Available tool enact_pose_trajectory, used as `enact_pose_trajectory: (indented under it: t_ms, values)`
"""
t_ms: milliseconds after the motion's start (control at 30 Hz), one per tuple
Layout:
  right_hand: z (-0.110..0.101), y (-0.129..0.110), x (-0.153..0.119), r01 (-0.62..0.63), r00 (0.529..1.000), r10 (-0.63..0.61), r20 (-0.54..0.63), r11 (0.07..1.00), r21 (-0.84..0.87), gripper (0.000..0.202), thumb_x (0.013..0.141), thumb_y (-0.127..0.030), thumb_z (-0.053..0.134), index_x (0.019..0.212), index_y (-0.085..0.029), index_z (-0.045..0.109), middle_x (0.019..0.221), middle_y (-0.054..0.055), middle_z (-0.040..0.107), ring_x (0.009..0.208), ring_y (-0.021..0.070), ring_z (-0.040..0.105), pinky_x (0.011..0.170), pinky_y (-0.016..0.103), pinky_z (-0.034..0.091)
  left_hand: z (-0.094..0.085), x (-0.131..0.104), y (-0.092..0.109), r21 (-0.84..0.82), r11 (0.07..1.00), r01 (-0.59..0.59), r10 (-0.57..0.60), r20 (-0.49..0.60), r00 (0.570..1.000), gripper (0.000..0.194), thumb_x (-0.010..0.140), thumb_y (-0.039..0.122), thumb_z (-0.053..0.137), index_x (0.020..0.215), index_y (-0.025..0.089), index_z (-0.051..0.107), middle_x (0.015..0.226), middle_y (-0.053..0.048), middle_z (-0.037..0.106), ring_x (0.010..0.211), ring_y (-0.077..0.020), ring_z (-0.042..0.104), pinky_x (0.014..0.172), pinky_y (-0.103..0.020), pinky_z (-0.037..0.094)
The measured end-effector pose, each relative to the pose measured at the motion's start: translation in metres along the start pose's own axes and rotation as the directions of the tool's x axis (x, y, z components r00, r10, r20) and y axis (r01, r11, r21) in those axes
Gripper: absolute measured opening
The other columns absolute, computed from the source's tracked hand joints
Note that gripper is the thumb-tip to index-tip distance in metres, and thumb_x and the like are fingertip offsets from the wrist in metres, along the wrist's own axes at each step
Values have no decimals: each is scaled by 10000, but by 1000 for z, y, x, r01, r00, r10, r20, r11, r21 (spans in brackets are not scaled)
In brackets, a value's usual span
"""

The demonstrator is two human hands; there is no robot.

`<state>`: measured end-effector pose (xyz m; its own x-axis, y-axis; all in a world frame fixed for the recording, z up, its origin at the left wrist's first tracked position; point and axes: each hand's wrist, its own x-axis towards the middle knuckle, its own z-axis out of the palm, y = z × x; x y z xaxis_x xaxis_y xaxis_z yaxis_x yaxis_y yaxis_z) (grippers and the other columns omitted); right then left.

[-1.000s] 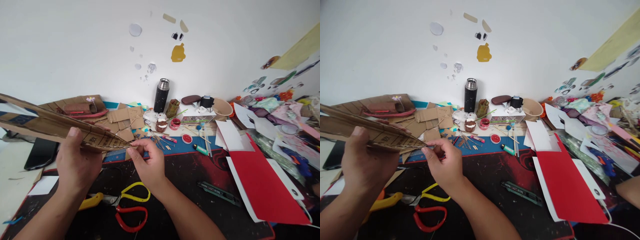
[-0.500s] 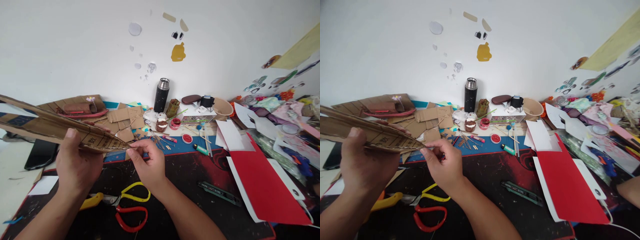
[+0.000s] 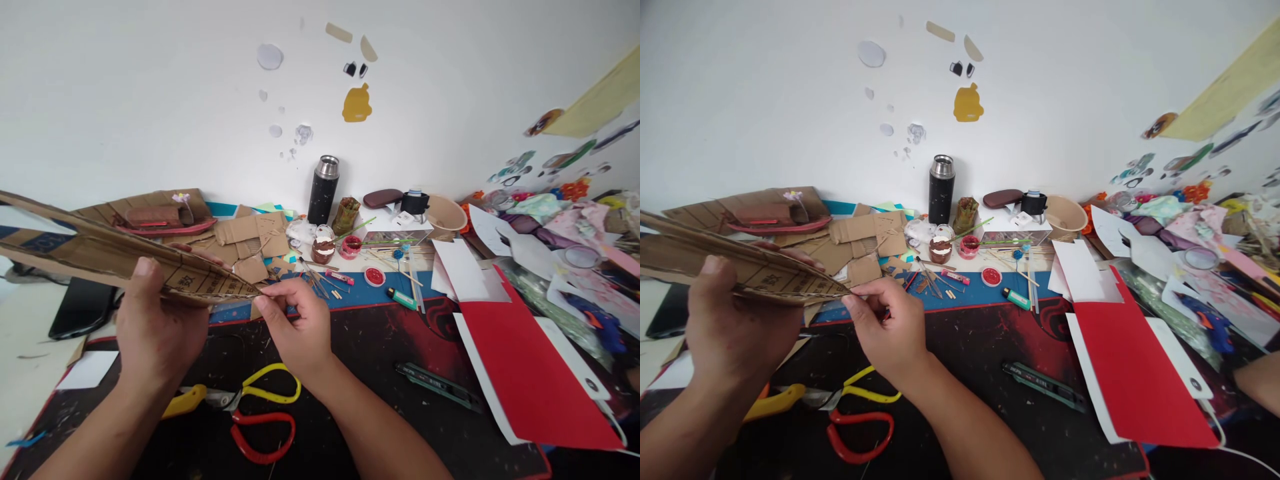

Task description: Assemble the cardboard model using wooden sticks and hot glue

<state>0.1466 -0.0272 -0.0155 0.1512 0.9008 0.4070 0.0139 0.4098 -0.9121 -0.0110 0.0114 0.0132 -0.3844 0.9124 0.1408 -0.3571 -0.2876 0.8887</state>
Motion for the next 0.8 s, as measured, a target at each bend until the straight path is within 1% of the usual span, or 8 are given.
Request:
enact_pose_trajectory:
  t_ms: [100,167,267,367,500,567,667,800]
  values:
    - [0,1,0,3,1000,-3,2,1000,9,75,984,-293,753,962,-227,728,706,-22,654,579,139,570,560,264,486,3,-2,1,-117,991,67,-74,-55,996,147,920,410,747,833,296,781,916,-5,787,1032,-233,729,939,-337,682]
    - [0,0,0,-6,1000,6,4,1000,14,72,977,-288,755,957,-226,726,688,-29,641,565,135,558,547,258,473,4,-2,1,-125,990,65,-71,-41,997,159,915,432,769,843,292,786,938,-9,800,1047,-235,730,950,-336,679]
    - [0,-1,0,-27,1000,27,7,1000,16,71,966,-281,757,941,-225,721,647,-45,609,543,130,528,532,252,451,4,-2,2,-129,987,91,-95,-20,995,203,903,482,801,861,283,792,949,-1,820,1042,-224,739,1032,-328,648]
    - [-1,-1,2,-47,999,47,11,999,25,73,953,-273,760,922,-226,713,612,-61,572,518,124,497,513,247,426,7,-1,4,-137,980,142,-140,23,990,313,837,565,880,906,268,810,929,10,831,1006,-204,755,1069,-305,625]
    - [-2,0,4,-70,998,69,8,996,48,83,938,-272,769,910,-226,706,596,-74,538,514,121,482,504,241,404,11,2,6,-130,961,243,-238,59,970,616,586,709,1002,913,218,828,860,0,826,859,-195,761,845,-276,691]
    - [-2,1,5,-78,997,78,5,995,57,88,934,-275,769,905,-225,703,591,-77,529,512,120,477,498,239,393,11,5,6,-130,948,290,-284,66,957,680,513,690,1038,932,195,834,860,-12,831,837,-201,762,766,-281,701]
    - [-3,4,8,-90,996,90,2,994,69,90,932,-277,763,896,-227,697,582,-82,516,506,120,467,495,238,388,8,9,6,-138,935,326,-315,100,944,637,523,590,1069,965,194,839,897,-10,837,872,-210,767,747,-294,710]
    - [-4,5,9,-87,996,88,-6,994,71,87,930,-271,763,897,-231,693,583,-84,519,503,118,467,494,235,385,-1,12,3,-39,929,367,-349,230,908,569,611,567,1044,999,199,847,941,-20,841,785,-222,765,542,-285,672]
